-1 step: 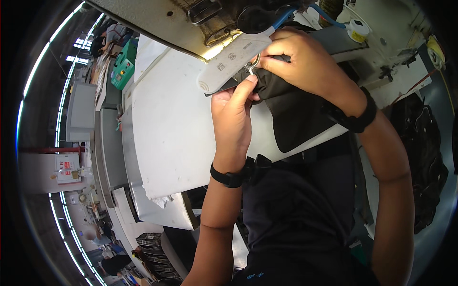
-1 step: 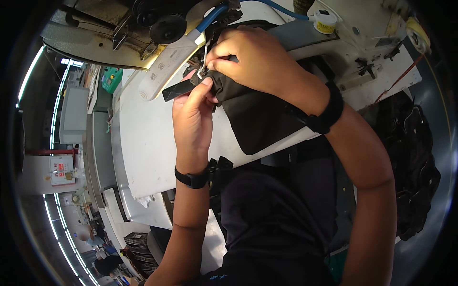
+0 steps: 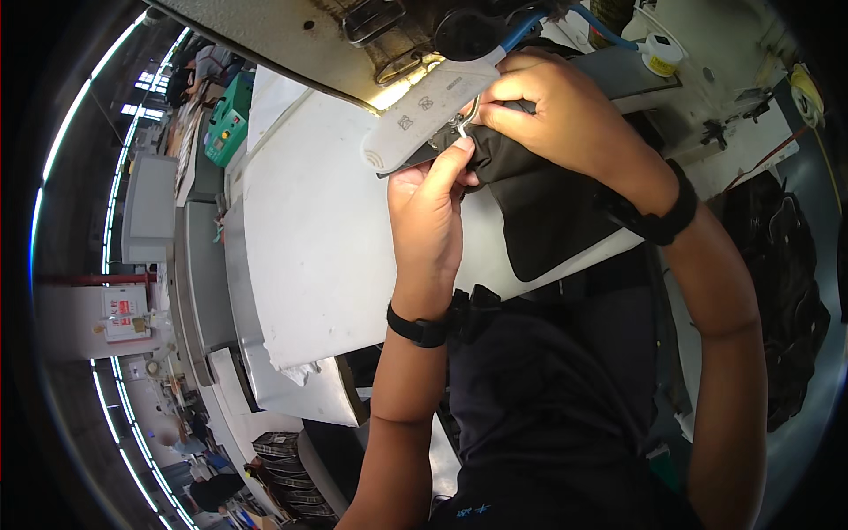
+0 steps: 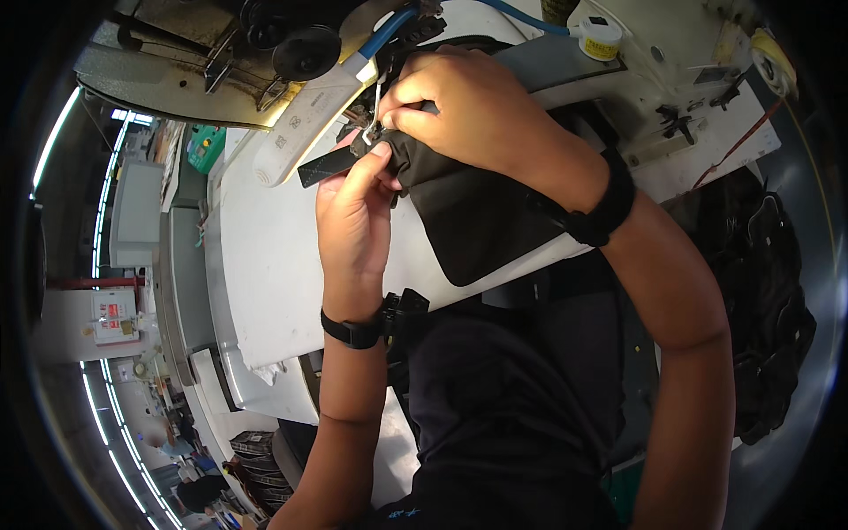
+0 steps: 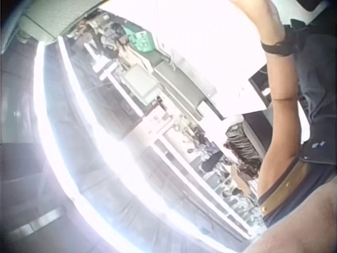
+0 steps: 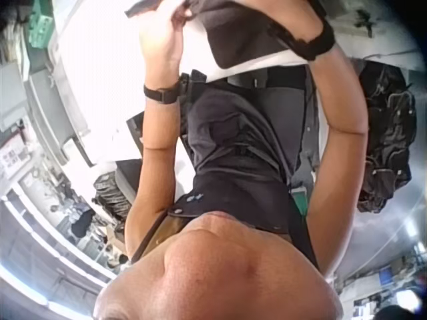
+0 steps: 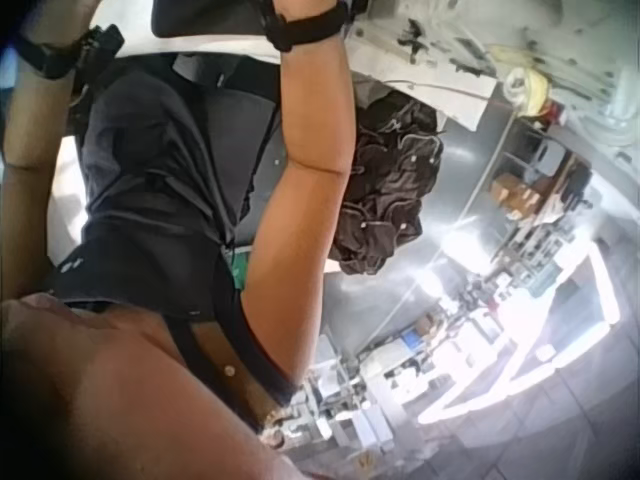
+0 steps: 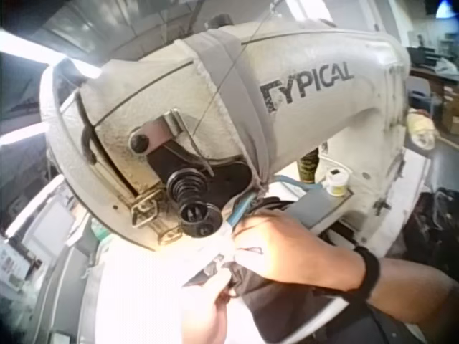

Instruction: Sewing and inspecting a zipper and lining on a brown bag using a sewing machine.

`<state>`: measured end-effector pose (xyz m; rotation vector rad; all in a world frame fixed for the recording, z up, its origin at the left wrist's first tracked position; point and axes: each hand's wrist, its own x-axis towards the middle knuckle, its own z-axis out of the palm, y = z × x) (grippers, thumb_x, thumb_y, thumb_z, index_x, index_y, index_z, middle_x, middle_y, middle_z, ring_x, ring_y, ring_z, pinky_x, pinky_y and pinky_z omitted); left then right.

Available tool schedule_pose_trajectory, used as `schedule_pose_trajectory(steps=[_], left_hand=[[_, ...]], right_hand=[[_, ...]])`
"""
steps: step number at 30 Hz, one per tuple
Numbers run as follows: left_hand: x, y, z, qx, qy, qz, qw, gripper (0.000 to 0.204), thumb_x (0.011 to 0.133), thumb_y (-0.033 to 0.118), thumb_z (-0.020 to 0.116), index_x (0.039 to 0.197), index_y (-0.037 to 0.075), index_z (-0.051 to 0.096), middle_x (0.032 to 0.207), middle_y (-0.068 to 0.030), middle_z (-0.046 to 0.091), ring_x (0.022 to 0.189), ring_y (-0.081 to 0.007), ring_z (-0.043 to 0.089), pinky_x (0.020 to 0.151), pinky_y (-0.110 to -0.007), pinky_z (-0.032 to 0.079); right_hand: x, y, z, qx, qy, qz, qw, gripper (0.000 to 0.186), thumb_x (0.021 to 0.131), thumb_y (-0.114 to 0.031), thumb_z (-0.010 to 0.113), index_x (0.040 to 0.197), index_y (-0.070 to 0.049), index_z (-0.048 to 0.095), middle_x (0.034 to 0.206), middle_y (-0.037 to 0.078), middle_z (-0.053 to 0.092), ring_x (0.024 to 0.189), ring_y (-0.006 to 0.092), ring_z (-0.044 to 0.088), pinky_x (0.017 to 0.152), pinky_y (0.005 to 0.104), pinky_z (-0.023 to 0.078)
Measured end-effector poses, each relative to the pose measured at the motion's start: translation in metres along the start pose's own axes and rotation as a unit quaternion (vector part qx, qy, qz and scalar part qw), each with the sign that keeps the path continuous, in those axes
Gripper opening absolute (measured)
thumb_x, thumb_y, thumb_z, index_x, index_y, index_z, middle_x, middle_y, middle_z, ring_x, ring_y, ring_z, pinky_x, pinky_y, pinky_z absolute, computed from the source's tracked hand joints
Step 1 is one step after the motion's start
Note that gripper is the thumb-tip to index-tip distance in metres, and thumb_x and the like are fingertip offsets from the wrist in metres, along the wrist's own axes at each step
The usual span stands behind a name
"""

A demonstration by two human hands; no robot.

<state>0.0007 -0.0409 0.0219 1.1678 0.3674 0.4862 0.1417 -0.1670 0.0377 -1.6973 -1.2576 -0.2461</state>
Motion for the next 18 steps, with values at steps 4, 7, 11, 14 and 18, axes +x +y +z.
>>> schedule_pose_trajectory(steps=[4,7,11,14,18], left_hand=[[0.0020,0.0016,0.0011,0.021,-0.009,0.004,1.000,0.028,0.096,0.006,0.068,0.123,0.001,0.063,0.090,0.0001,0.067,0.073,-0.0082,0.060,0.068,-0.023,0.046],[0.0024,0.0021,0.0032,0.016,0.002,0.018,1.000,0.027,0.094,0.002,0.069,0.121,0.000,0.064,0.091,-0.0011,0.067,0.074,-0.0077,0.061,0.069,-0.024,0.049],[0.0028,0.0047,0.0015,0.016,-0.009,0.020,1.000,0.030,0.093,0.002,0.070,0.122,0.002,0.063,0.091,-0.0003,0.066,0.075,-0.0084,0.061,0.069,-0.024,0.051],[0.0049,0.0077,-0.0032,-0.002,-0.025,-0.003,1.000,0.030,0.092,0.002,0.072,0.121,0.003,0.063,0.092,-0.0002,0.065,0.077,-0.0087,0.061,0.069,-0.025,0.052],[0.0060,0.0094,-0.0065,0.005,-0.041,-0.008,0.999,0.031,0.092,0.004,0.073,0.122,0.004,0.062,0.092,-0.0004,0.064,0.078,-0.0087,0.061,0.069,-0.026,0.052]], right_hand=[[-0.0001,0.0008,0.0010,0.030,-0.008,0.021,0.999,0.015,0.086,-0.018,0.070,0.088,-0.006,0.078,0.090,0.008,0.075,0.088,0.0278,0.070,0.081,0.0390,0.055],[0.0008,-0.0015,-0.0013,0.028,-0.015,0.020,0.999,0.015,0.086,-0.018,0.070,0.089,-0.005,0.078,0.090,0.008,0.075,0.088,0.0281,0.070,0.080,0.0388,0.055],[0.0017,-0.0043,-0.0040,0.010,-0.019,0.005,1.000,0.015,0.086,-0.017,0.070,0.090,-0.004,0.078,0.090,0.009,0.075,0.088,0.0282,0.071,0.080,0.0383,0.055],[0.0016,-0.0047,-0.0023,0.013,-0.027,0.016,0.999,0.015,0.087,-0.017,0.072,0.090,-0.004,0.078,0.091,0.010,0.074,0.087,0.0276,0.071,0.080,0.0374,0.055],[0.0009,-0.0047,0.0005,0.013,-0.002,0.016,1.000,0.015,0.086,-0.019,0.074,0.091,-0.005,0.078,0.091,0.009,0.075,0.085,0.0272,0.072,0.078,0.0371,0.056]])
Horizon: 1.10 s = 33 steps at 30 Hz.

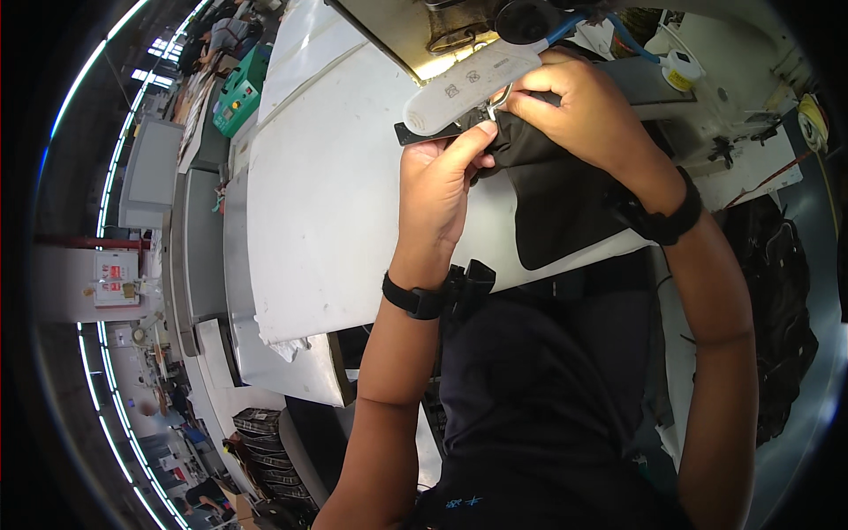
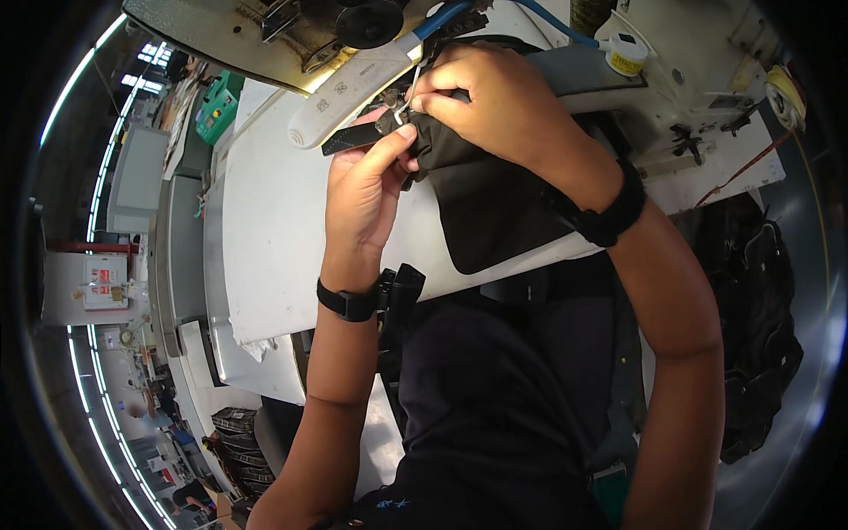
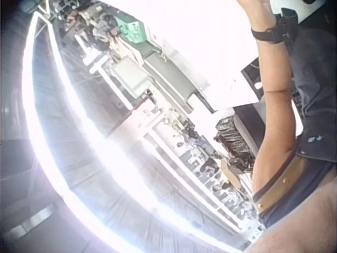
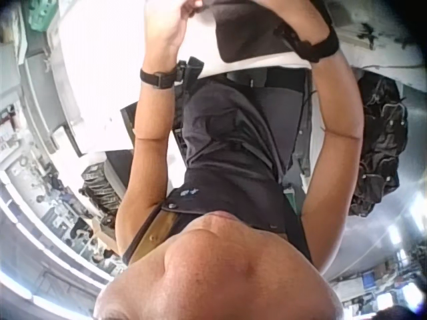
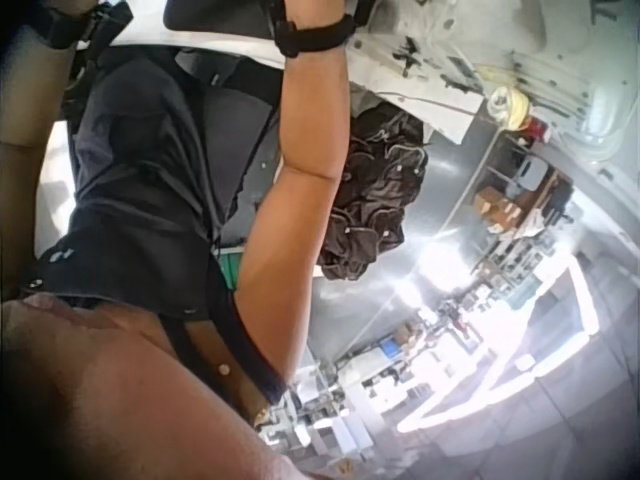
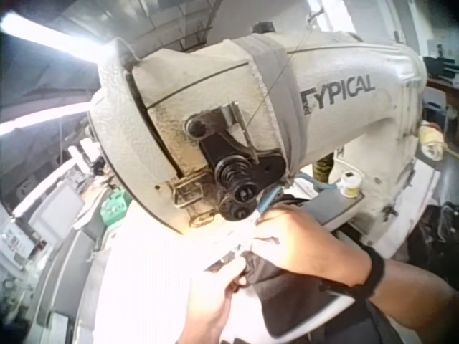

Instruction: Sewing and inspecting a zipper and lining on a brown bag using a sewing machine.

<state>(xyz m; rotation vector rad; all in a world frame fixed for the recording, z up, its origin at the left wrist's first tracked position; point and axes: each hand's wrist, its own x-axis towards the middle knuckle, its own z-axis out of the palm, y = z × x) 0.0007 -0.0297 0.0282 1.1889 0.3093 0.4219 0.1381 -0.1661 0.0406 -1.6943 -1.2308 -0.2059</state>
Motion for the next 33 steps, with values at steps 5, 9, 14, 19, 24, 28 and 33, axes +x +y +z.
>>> schedule_pose_trajectory(steps=[5,9,14,19,24,28,33], left_hand=[[0.001,-0.001,-0.001,0.020,0.006,-0.005,1.000,0.031,0.094,0.004,0.072,0.124,0.003,0.061,0.094,-0.0026,0.067,0.075,-0.0109,0.062,0.071,-0.026,0.051],[0.000,-0.004,-0.002,0.018,0.007,0.014,1.000,0.030,0.096,0.003,0.069,0.125,0.002,0.061,0.093,-0.0022,0.067,0.075,-0.0105,0.062,0.071,-0.025,0.051],[0.000,-0.007,-0.004,0.029,0.000,0.009,1.000,0.030,0.097,0.006,0.069,0.126,0.001,0.062,0.091,-0.0006,0.067,0.075,-0.0091,0.060,0.072,-0.025,0.050],[0.001,-0.009,-0.003,0.030,0.007,0.032,0.999,0.032,0.096,0.007,0.072,0.125,0.002,0.061,0.094,-0.0010,0.067,0.076,-0.0089,0.061,0.070,-0.024,0.049],[0.000,-0.010,-0.002,0.019,0.013,0.054,0.998,0.032,0.094,0.004,0.073,0.124,0.001,0.062,0.095,-0.0036,0.070,0.074,-0.0089,0.062,0.068,-0.023,0.050],[0.000,-0.010,-0.003,0.024,-0.002,0.048,0.999,0.029,0.097,0.006,0.072,0.124,0.002,0.063,0.093,-0.0003,0.067,0.076,-0.0084,0.061,0.070,-0.023,0.049],[0.001,-0.010,-0.008,0.046,-0.005,0.046,0.998,0.038,0.096,0.006,0.073,0.131,0.001,0.058,0.092,-0.0018,0.067,0.076,-0.0104,0.062,0.070,-0.025,0.052]], right_hand=[[-0.001,-0.001,0.000,-0.029,0.005,-0.004,1.000,0.013,0.085,-0.019,0.072,0.088,-0.007,0.078,0.090,0.006,0.076,0.088,0.0262,0.071,0.080,0.0384,0.055],[0.000,0.000,0.000,-0.043,0.012,-0.013,0.999,0.015,0.086,-0.020,0.070,0.085,-0.007,0.078,0.090,0.006,0.076,0.088,0.0268,0.071,0.081,0.0397,0.055],[-0.001,0.006,0.005,-0.027,0.011,-0.009,1.000,0.015,0.086,-0.018,0.068,0.085,-0.007,0.078,0.088,0.007,0.075,0.084,0.0283,0.071,0.079,0.0408,0.055],[-0.003,0.014,0.011,-0.027,0.042,-0.029,0.998,0.017,0.084,-0.019,0.066,0.085,-0.009,0.079,0.085,0.008,0.075,0.081,0.0288,0.071,0.075,0.0410,0.055],[-0.004,0.017,0.012,-0.010,0.043,-0.040,0.998,0.017,0.083,-0.019,0.066,0.085,-0.010,0.080,0.082,0.008,0.075,0.079,0.0286,0.071,0.074,0.0412,0.055],[-0.001,0.013,0.010,0.010,0.022,0.005,1.000,0.016,0.084,-0.020,0.067,0.086,-0.011,0.080,0.084,0.006,0.075,0.080,0.0277,0.071,0.074,0.0393,0.055],[0.001,0.006,0.003,0.006,0.010,-0.016,1.000,0.016,0.086,-0.021,0.071,0.088,-0.007,0.079,0.088,0.008,0.075,0.083,0.0279,0.071,0.076,0.0391,0.055]])
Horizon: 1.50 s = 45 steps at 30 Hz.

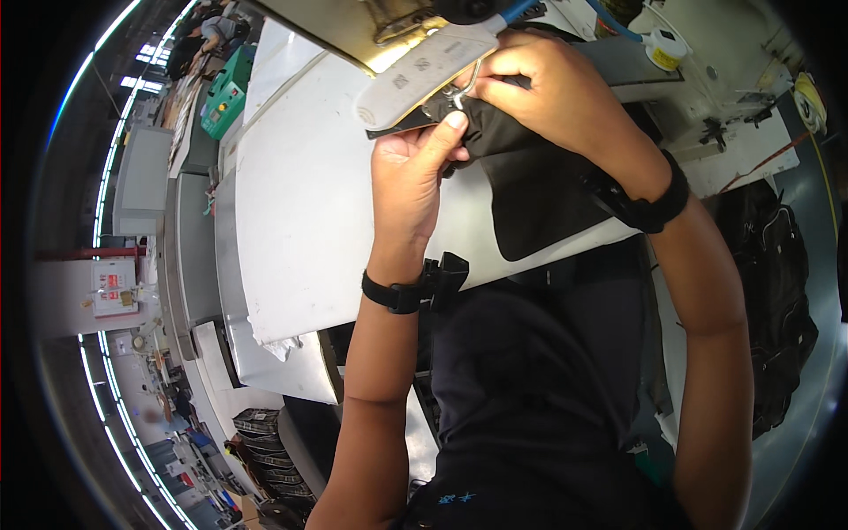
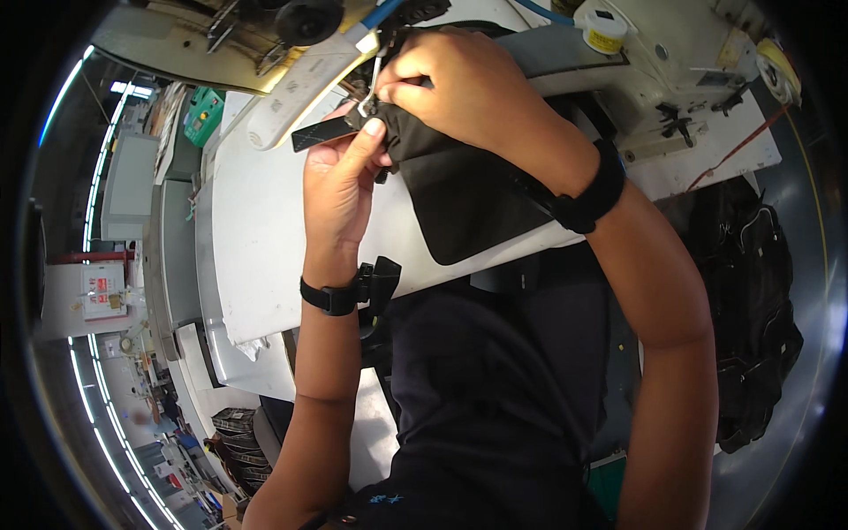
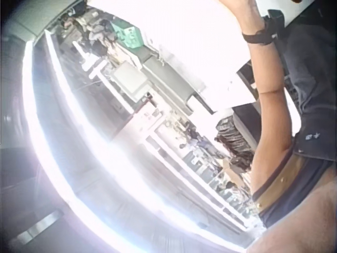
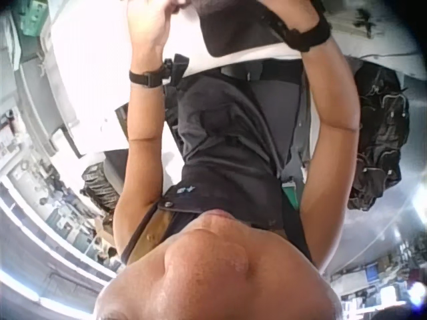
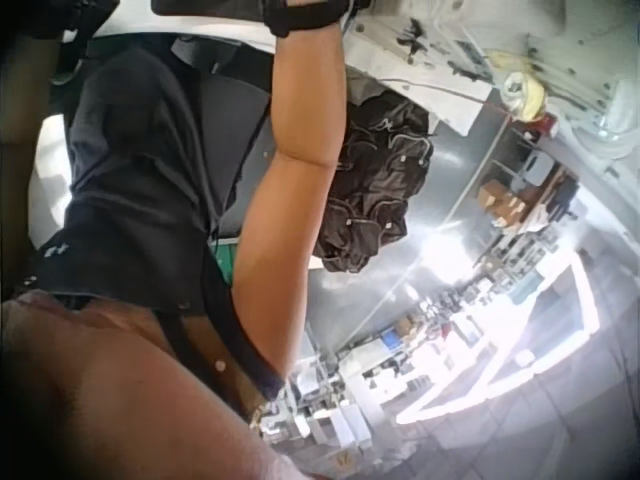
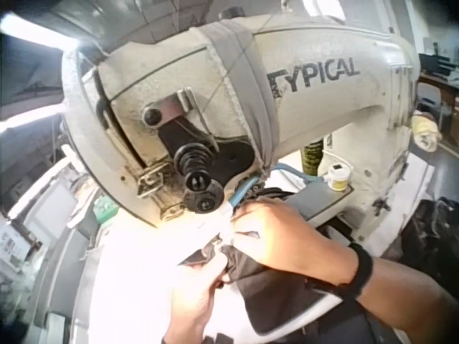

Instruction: Sewing and inspecting a zipper and lining on a brown bag using a sewing machine.

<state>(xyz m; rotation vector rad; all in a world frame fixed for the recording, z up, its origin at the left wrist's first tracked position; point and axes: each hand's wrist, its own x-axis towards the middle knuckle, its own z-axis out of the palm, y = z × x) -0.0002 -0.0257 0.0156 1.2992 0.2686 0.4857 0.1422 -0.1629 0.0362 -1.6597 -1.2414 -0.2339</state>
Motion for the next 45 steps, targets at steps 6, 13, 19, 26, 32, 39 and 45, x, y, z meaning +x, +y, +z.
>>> schedule_pose_trajectory(steps=[6,13,19,26,32,39,45], left_hand=[[0.003,0.000,-0.007,-0.019,-0.017,-0.026,0.999,0.038,0.095,0.006,0.075,0.129,0.003,0.059,0.095,-0.0022,0.067,0.077,-0.0109,0.063,0.072,-0.025,0.056],[0.007,0.000,-0.013,-0.033,-0.020,-0.073,0.997,0.035,0.094,0.004,0.075,0.126,0.005,0.061,0.095,-0.0023,0.066,0.077,-0.0093,0.065,0.070,-0.023,0.059],[0.010,0.000,-0.013,-0.057,-0.018,-0.076,0.995,0.033,0.094,0.005,0.075,0.124,0.005,0.061,0.096,-0.0031,0.067,0.076,-0.0096,0.066,0.069,-0.022,0.059],[0.012,-0.003,-0.017,-0.056,-0.038,-0.067,0.995,0.029,0.095,0.009,0.075,0.120,0.005,0.063,0.092,-0.0034,0.069,0.076,-0.0102,0.066,0.068,-0.023,0.058],[-0.004,-0.003,-0.002,0.001,0.035,-0.014,0.999,0.030,0.098,0.013,0.072,0.122,0.000,0.061,0.108,-0.0059,0.066,0.088,-0.0097,0.063,0.074,-0.025,0.057],[-0.036,-0.004,0.016,0.037,0.120,-0.024,0.992,0.029,0.106,0.030,0.062,0.119,0.004,0.062,0.111,-0.0032,0.065,0.103,-0.0113,0.064,0.081,-0.029,0.059],[-0.015,-0.006,0.013,-0.002,0.125,-0.030,0.992,0.029,0.108,0.034,0.058,0.114,0.007,0.064,0.103,-0.0010,0.063,0.101,-0.0097,0.061,0.081,-0.030,0.054]], right_hand=[[0.001,-0.007,-0.005,-0.010,-0.026,0.043,0.999,0.018,0.087,-0.022,0.072,0.090,-0.006,0.078,0.089,0.010,0.074,0.084,0.0289,0.071,0.077,0.0386,0.054],[0.002,-0.006,-0.005,0.013,-0.046,0.087,0.995,0.020,0.088,-0.022,0.074,0.095,-0.004,0.078,0.094,0.013,0.075,0.086,0.0311,0.072,0.078,0.0379,0.054],[0.003,-0.005,-0.002,0.016,-0.038,0.076,0.996,0.021,0.087,-0.022,0.075,0.098,-0.004,0.079,0.095,0.014,0.075,0.087,0.0314,0.072,0.080,0.0383,0.054],[0.000,-0.011,-0.005,-0.021,-0.045,0.111,0.993,0.021,0.087,-0.023,0.074,0.095,-0.004,0.078,0.093,0.014,0.075,0.085,0.0310,0.071,0.077,0.0384,0.054],[0.001,0.006,0.003,-0.037,0.016,-0.022,0.999,0.017,0.086,-0.015,0.067,0.095,-0.005,0.078,0.089,0.012,0.075,0.083,0.0311,0.071,0.080,0.0416,0.054],[-0.011,0.010,-0.014,-0.293,0.043,-0.053,0.954,0.031,0.086,-0.010,0.064,0.116,-0.008,0.070,0.084,0.012,0.074,0.079,0.0287,0.071,0.081,0.0443,0.052],[0.006,0.021,-0.008,-0.259,-0.020,-0.085,0.962,0.023,0.083,-0.012,0.068,0.105,-0.006,0.069,0.064,0.010,0.066,0.064,0.0294,0.068,0.067,0.0440,0.052]])
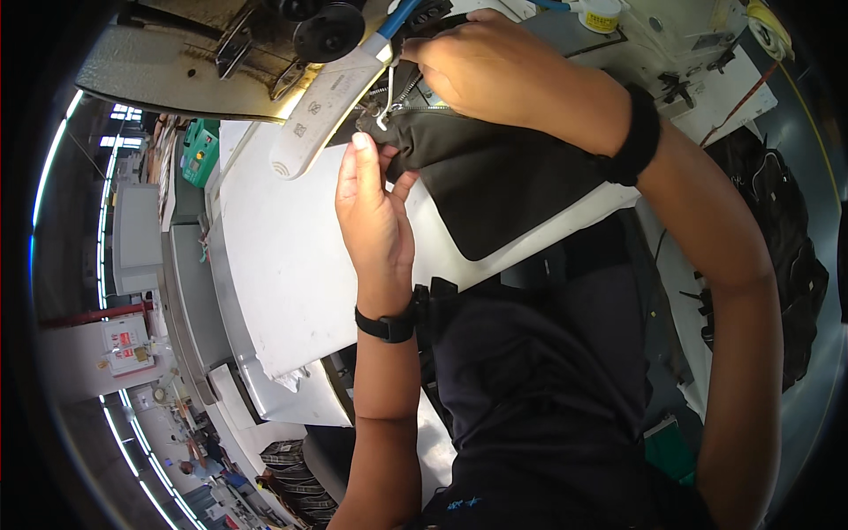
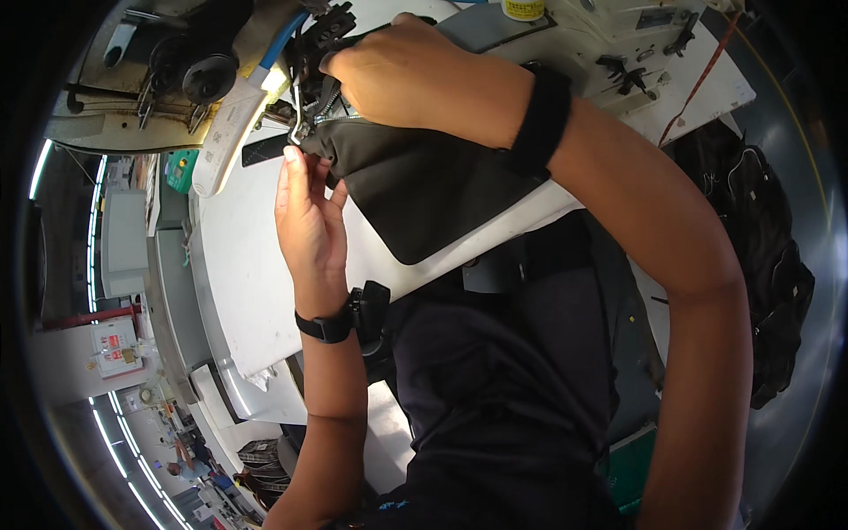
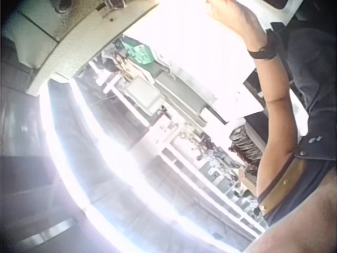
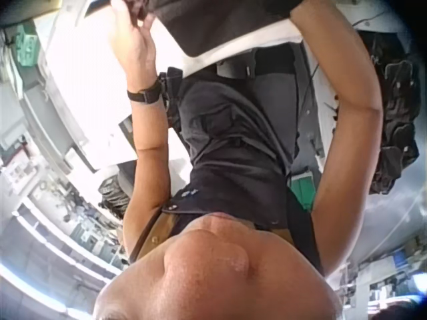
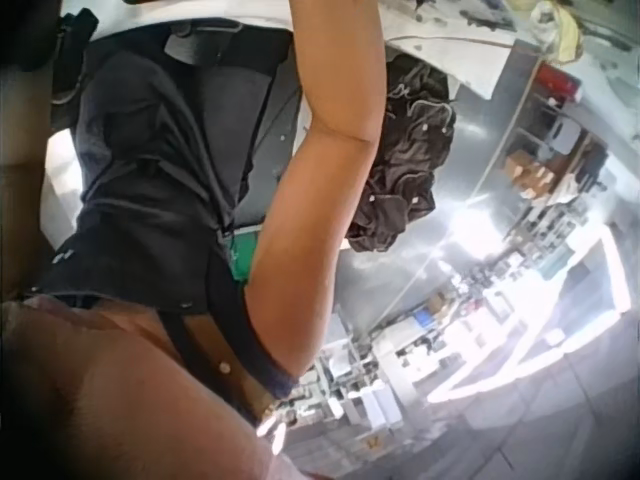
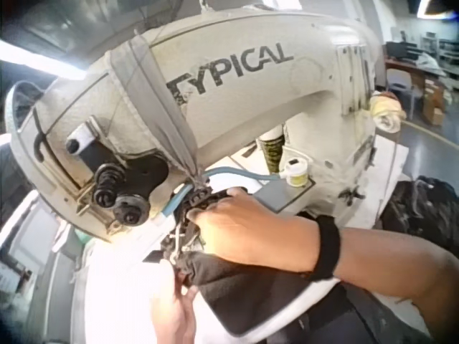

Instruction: Sewing and inspecting a zipper and lining on a brown bag using a sewing machine.

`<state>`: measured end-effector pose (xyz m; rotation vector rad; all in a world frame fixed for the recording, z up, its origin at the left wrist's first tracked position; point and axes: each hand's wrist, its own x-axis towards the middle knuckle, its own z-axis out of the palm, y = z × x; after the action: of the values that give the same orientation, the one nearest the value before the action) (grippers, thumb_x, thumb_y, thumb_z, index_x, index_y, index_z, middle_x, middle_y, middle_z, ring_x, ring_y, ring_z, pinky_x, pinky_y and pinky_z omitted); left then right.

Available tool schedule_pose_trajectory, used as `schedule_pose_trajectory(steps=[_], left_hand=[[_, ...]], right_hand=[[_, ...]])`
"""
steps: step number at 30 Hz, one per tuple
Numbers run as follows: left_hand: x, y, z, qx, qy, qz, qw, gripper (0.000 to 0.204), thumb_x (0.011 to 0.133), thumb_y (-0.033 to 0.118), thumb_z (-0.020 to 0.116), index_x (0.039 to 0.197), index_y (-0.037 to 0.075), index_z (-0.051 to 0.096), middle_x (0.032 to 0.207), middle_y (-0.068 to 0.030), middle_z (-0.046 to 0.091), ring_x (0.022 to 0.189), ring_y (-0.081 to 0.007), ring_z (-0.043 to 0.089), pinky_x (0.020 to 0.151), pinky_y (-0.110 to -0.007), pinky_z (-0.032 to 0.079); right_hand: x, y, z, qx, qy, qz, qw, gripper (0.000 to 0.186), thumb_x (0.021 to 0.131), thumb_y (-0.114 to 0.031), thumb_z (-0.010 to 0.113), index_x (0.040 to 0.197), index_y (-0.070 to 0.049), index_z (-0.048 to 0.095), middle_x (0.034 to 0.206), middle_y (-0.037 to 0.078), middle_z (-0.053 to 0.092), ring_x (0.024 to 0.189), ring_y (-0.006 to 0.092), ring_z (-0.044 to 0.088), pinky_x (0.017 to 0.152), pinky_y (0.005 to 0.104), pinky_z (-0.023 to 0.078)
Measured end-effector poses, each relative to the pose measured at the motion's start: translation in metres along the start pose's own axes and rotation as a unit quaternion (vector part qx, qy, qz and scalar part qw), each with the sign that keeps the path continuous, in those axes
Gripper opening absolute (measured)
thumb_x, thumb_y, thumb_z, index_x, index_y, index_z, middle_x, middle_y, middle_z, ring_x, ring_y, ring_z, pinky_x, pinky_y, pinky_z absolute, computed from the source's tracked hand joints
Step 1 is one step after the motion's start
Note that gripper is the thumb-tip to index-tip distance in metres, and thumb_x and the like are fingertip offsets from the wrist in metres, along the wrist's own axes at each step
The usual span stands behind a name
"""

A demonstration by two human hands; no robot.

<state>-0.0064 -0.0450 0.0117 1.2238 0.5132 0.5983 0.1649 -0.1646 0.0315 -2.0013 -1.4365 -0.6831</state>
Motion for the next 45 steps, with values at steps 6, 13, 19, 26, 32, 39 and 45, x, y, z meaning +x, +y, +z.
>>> schedule_pose_trajectory(steps=[6,13,19,26,32,39,45], left_hand=[[0.030,-0.008,-0.002,-0.007,-0.060,0.024,0.998,0.034,0.111,0.032,0.051,0.130,0.006,0.063,0.101,0.0014,0.063,0.095,-0.0072,0.059,0.086,-0.029,0.052],[0.062,-0.005,-0.009,-0.019,-0.165,0.021,0.986,0.041,0.114,0.027,0.041,0.142,0.000,0.054,0.138,-0.0111,0.063,0.120,-0.0181,0.063,0.100,-0.038,0.055],[0.061,-0.008,-0.007,-0.030,-0.157,-0.001,0.987,0.042,0.113,0.028,0.043,0.143,0.000,0.054,0.142,-0.0111,0.062,0.122,-0.0189,0.063,0.103,-0.039,0.053],[0.054,-0.004,-0.004,-0.027,-0.144,-0.036,0.988,0.041,0.110,0.036,0.051,0.136,0.007,0.065,0.130,-0.0006,0.066,0.110,-0.0097,0.058,0.093,-0.031,0.048],[0.061,0.000,-0.003,-0.054,-0.143,-0.033,0.988,0.037,0.110,0.029,0.053,0.137,0.005,0.064,0.131,-0.0011,0.068,0.109,-0.0090,0.057,0.097,-0.027,0.042],[0.098,0.007,-0.022,-0.043,-0.293,0.011,0.955,0.037,0.108,0.020,0.055,0.138,-0.001,0.057,0.134,-0.0149,0.067,0.125,-0.0236,0.062,0.112,-0.038,0.045],[0.103,0.001,-0.025,-0.080,-0.269,-0.010,0.960,0.035,0.107,0.011,0.054,0.140,-0.002,0.054,0.131,-0.0156,0.068,0.124,-0.0239,0.063,0.112,-0.037,0.045]], right_hand=[[-0.018,-0.008,-0.006,-0.050,0.092,-0.059,0.993,0.009,0.080,-0.008,0.068,0.085,-0.004,0.061,0.072,0.012,0.070,0.071,0.0302,0.070,0.077,0.0405,0.054],[-0.032,-0.028,-0.041,-0.184,-0.093,-0.064,0.976,0.032,0.093,-0.012,0.065,0.124,-0.004,0.067,0.106,0.007,0.068,0.105,0.0260,0.065,0.106,0.0398,0.045],[-0.048,-0.032,-0.025,-0.166,0.091,-0.067,0.980,0.043,0.083,-0.014,0.071,0.125,-0.006,0.067,0.098,0.002,0.067,0.091,0.0205,0.064,0.094,0.0374,0.048],[-0.076,-0.039,-0.027,0.036,-0.006,-0.018,0.999,0.029,0.088,-0.023,0.077,0.111,-0.006,0.070,0.100,0.006,0.068,0.092,0.0250,0.064,0.084,0.0370,0.049],[-0.074,-0.052,-0.005,0.051,-0.002,-0.007,0.999,0.017,0.092,-0.021,0.073,0.083,-0.007,0.066,0.079,0.005,0.062,0.073,0.0251,0.061,0.067,0.0381,0.048],[-0.078,-0.103,-0.008,0.307,-0.056,0.209,0.927,0.025,0.098,-0.019,0.070,0.085,0.001,0.067,0.071,0.012,0.059,0.059,0.0212,0.056,0.057,0.0357,0.044],[-0.057,-0.052,-0.032,-0.005,0.091,0.000,0.996,0.044,0.087,-0.037,0.079,0.114,-0.004,0.069,0.104,0.012,0.069,0.099,0.0290,0.066,0.087,0.0409,0.051]])
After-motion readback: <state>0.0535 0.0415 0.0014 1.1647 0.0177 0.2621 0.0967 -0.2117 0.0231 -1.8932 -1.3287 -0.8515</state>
